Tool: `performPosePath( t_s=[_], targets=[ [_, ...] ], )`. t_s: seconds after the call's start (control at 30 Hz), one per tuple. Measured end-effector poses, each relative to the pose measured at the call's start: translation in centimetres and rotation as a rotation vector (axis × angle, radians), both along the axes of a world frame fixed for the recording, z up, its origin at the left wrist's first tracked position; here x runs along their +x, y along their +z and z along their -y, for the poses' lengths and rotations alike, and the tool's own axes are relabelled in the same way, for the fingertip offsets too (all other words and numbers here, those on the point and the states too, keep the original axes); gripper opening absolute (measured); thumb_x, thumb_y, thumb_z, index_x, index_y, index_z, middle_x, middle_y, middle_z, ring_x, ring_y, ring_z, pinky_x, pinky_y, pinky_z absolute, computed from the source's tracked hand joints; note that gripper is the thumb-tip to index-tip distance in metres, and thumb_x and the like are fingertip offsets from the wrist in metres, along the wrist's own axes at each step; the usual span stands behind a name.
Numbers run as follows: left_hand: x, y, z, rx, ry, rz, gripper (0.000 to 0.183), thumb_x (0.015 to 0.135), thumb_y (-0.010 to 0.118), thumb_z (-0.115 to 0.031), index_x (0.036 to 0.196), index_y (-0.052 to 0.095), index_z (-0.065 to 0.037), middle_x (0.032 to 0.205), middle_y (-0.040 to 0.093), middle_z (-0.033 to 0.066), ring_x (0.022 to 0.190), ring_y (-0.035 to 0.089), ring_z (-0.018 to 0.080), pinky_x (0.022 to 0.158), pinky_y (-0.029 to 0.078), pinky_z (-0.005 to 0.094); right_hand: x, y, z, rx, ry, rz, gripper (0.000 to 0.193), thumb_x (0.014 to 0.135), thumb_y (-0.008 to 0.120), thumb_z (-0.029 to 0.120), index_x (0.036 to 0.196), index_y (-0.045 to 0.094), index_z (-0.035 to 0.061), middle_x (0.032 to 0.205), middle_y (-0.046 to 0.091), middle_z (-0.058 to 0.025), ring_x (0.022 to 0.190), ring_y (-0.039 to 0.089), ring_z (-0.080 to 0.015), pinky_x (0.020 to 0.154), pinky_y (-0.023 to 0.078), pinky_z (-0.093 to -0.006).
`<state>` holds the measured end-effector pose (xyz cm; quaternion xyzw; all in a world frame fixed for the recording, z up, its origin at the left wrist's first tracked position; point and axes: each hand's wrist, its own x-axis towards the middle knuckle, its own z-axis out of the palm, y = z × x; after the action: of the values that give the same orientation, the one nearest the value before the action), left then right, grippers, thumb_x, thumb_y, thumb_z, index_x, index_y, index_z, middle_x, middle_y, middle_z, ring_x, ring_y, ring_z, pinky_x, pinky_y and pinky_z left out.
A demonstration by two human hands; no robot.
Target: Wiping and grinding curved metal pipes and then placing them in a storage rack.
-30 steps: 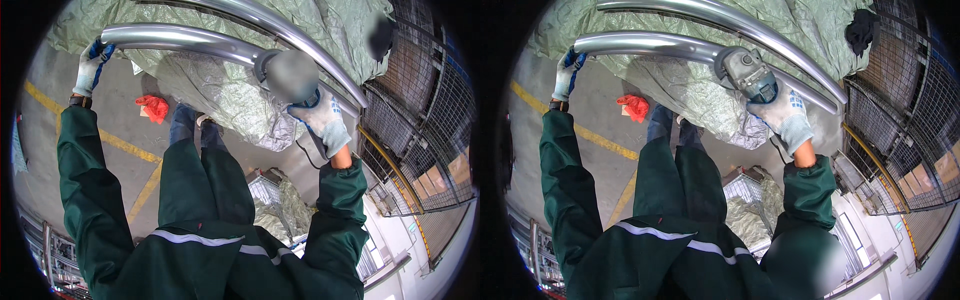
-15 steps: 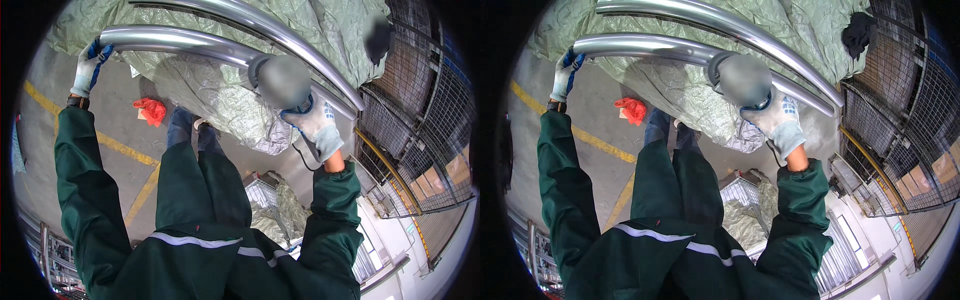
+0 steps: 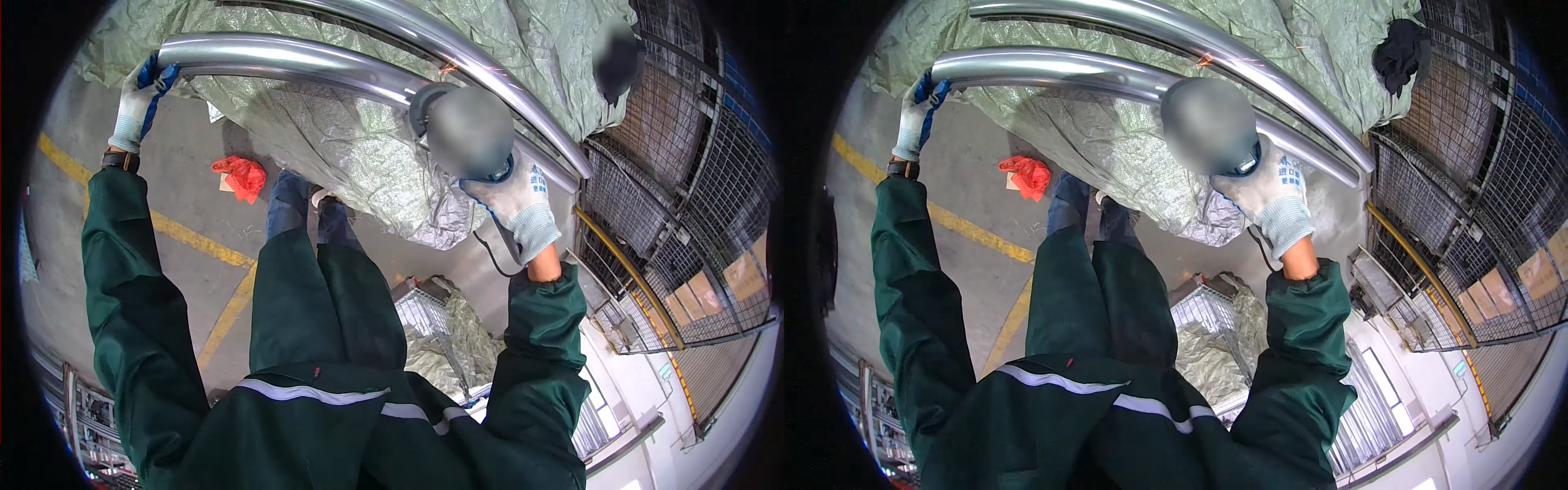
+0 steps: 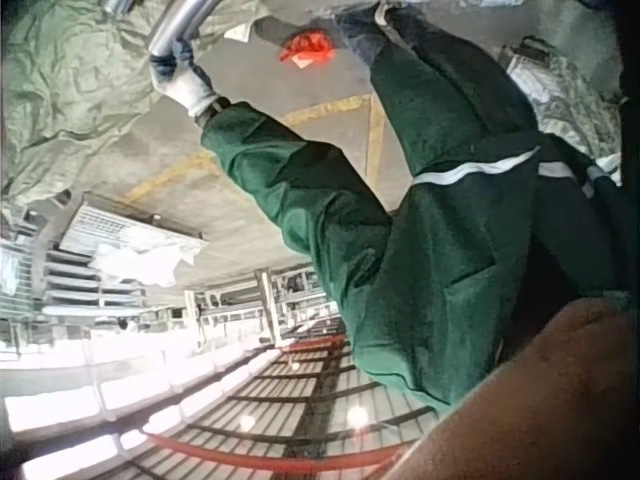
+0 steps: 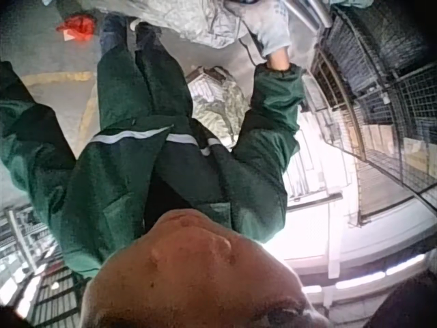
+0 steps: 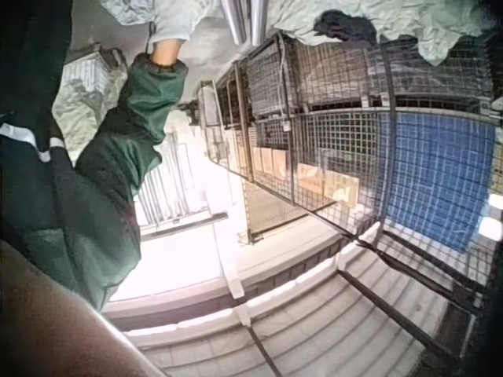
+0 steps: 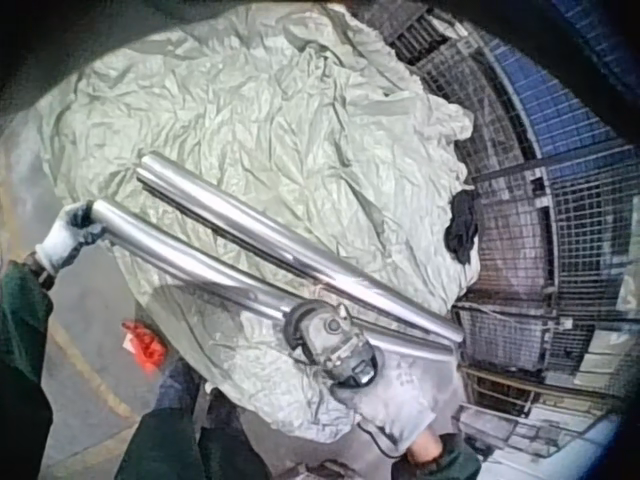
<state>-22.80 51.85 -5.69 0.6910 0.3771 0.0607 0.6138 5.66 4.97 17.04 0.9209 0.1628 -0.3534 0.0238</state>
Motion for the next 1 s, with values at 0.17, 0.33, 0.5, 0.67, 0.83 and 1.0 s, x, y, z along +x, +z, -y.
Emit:
performPosePath(
  t_s=[0.17, 0.33, 0.5, 0.67, 0.83, 1.0],
  targets=[
    [-0.2, -0.3, -0.2, -0.018, -0.008, -0.007, 0.046, 0.090, 0.072, -0.009, 0.132, 0.058, 0.003, 0.118, 0.068, 0.0066, 0.100, 0.063, 0.0118, 0.094, 0.050, 0.0229, -0.6, 0.1, -1.1, 0.019, 0.045, 0.015, 0.078, 0.063, 0.079, 0.044, 0.126, 0.058, 0.0039, 0.100, 0.072, -0.0169, 0.083, 0.071, -0.0333, 0.076, 0.057, -0.0369],
    [-0.4, -0.2, -0.2, -0.001, 0.002, 0.009, 0.047, 0.090, 0.073, -0.010, 0.133, 0.058, 0.004, 0.120, 0.068, 0.0071, 0.103, 0.063, 0.0121, 0.095, 0.049, 0.0230, -0.1, -0.4, -0.2, -0.002, 0.031, -0.025, 0.076, 0.063, 0.079, 0.044, 0.125, 0.058, 0.0036, 0.099, 0.072, -0.0168, 0.082, 0.071, -0.0329, 0.074, 0.057, -0.0367],
    [0.0, -0.9, -0.6, 0.051, -0.006, -0.030, 0.048, 0.091, 0.073, -0.012, 0.133, 0.057, 0.004, 0.122, 0.067, 0.0077, 0.105, 0.063, 0.0124, 0.097, 0.049, 0.0234, -0.1, -0.3, -0.3, 0.001, 0.039, -0.046, 0.075, 0.063, 0.079, 0.043, 0.123, 0.059, 0.0027, 0.098, 0.072, -0.0167, 0.080, 0.071, -0.0325, 0.073, 0.057, -0.0362],
    [-0.1, -0.5, -0.4, 0.022, -0.006, -0.017, 0.048, 0.091, 0.072, -0.012, 0.133, 0.057, 0.003, 0.122, 0.067, 0.0078, 0.105, 0.063, 0.0123, 0.098, 0.049, 0.0239, -0.2, 0.2, -1.5, -0.014, 0.028, -0.036, 0.073, 0.063, 0.079, 0.042, 0.120, 0.059, 0.0022, 0.098, 0.072, -0.0171, 0.081, 0.070, -0.0328, 0.073, 0.057, -0.0360],
    [-0.1, -0.3, -0.4, 0.050, -0.016, -0.041, 0.047, 0.091, 0.072, -0.012, 0.133, 0.057, 0.003, 0.122, 0.068, 0.0074, 0.105, 0.063, 0.0120, 0.098, 0.049, 0.0242, 0.6, -0.8, 0.5, 0.012, 0.006, -0.051, 0.073, 0.062, 0.080, 0.042, 0.120, 0.060, 0.0015, 0.099, 0.072, -0.0181, 0.083, 0.070, -0.0329, 0.075, 0.057, -0.0359],
    [-0.3, -0.5, -0.3, 0.034, -0.001, -0.015, 0.045, 0.091, 0.072, -0.012, 0.132, 0.059, 0.002, 0.120, 0.068, 0.0067, 0.104, 0.063, 0.0116, 0.097, 0.049, 0.0240, 0.2, -0.6, -0.8, 0.054, -0.018, 0.023, 0.060, 0.065, 0.082, 0.027, 0.114, 0.064, -0.0024, 0.093, 0.072, -0.0138, 0.078, 0.067, -0.0237, 0.072, 0.055, -0.0321]
  ],
)
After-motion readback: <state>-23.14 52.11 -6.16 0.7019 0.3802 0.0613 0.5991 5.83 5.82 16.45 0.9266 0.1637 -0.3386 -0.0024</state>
